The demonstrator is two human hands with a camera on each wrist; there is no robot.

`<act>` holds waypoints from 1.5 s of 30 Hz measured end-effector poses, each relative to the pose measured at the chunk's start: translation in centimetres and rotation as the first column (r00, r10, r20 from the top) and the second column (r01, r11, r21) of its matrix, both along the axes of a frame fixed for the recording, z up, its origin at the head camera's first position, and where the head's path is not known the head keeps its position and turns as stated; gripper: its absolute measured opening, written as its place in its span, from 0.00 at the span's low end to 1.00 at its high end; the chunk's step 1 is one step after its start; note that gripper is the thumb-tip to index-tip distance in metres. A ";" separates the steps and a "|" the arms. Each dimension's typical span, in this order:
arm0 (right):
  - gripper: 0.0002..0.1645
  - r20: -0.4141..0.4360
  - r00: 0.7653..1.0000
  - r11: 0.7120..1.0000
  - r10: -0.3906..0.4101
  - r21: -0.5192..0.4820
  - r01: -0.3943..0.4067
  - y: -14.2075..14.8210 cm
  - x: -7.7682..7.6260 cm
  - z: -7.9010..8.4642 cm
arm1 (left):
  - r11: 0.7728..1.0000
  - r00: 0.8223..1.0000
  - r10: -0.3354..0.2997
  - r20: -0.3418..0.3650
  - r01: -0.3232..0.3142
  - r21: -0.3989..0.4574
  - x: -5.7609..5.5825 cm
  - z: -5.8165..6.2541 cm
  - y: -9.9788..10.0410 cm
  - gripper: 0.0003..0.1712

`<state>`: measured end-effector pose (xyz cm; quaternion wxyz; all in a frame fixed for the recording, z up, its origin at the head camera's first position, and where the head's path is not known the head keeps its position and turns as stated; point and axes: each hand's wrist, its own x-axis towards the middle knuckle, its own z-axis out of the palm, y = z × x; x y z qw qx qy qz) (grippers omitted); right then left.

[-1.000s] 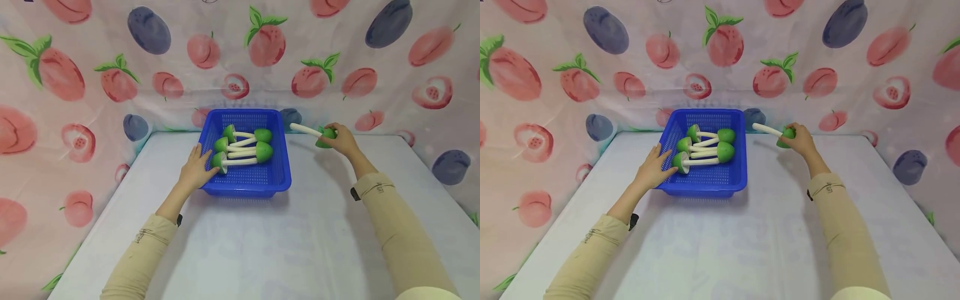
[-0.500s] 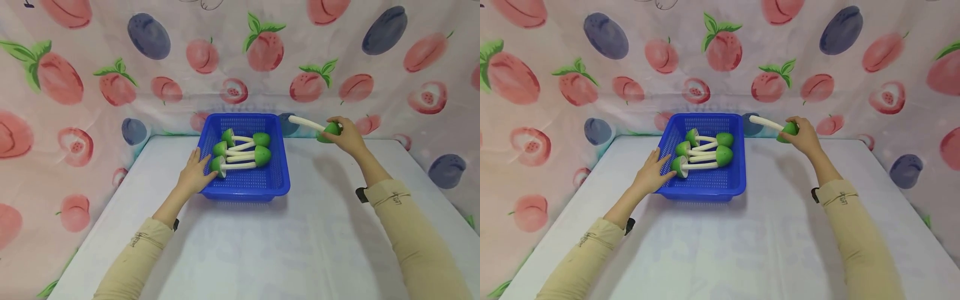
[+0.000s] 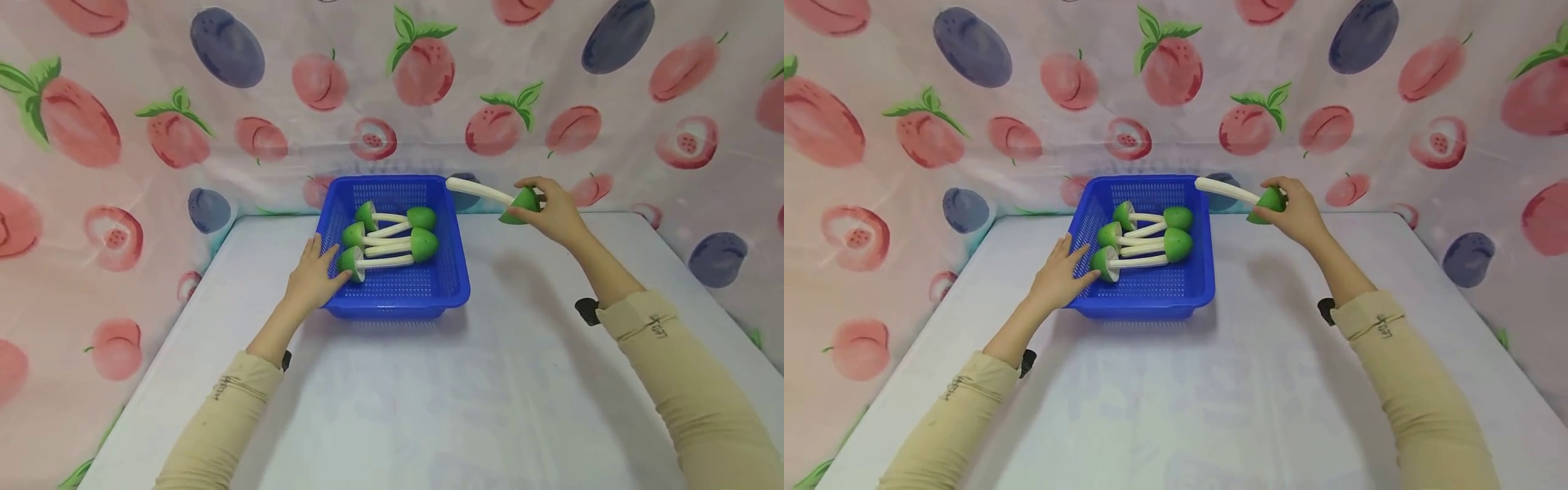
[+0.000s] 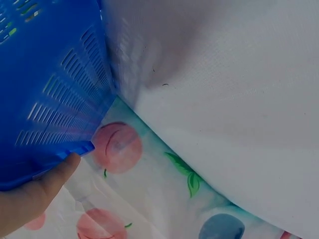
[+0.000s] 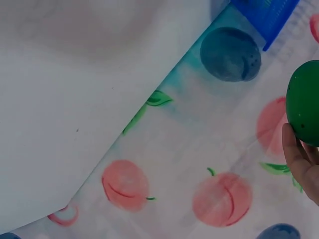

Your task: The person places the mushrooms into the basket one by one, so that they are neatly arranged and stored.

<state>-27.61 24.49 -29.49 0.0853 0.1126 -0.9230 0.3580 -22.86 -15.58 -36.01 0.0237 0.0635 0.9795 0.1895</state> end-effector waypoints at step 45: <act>0.30 -0.055 0.939 0.940 0.340 0.019 -0.340 -8.7 0.5 -1.9 | 1.000 0.999 0.000 -0.035 0.001 0.018 0.0 -0.3 -0.3 0.40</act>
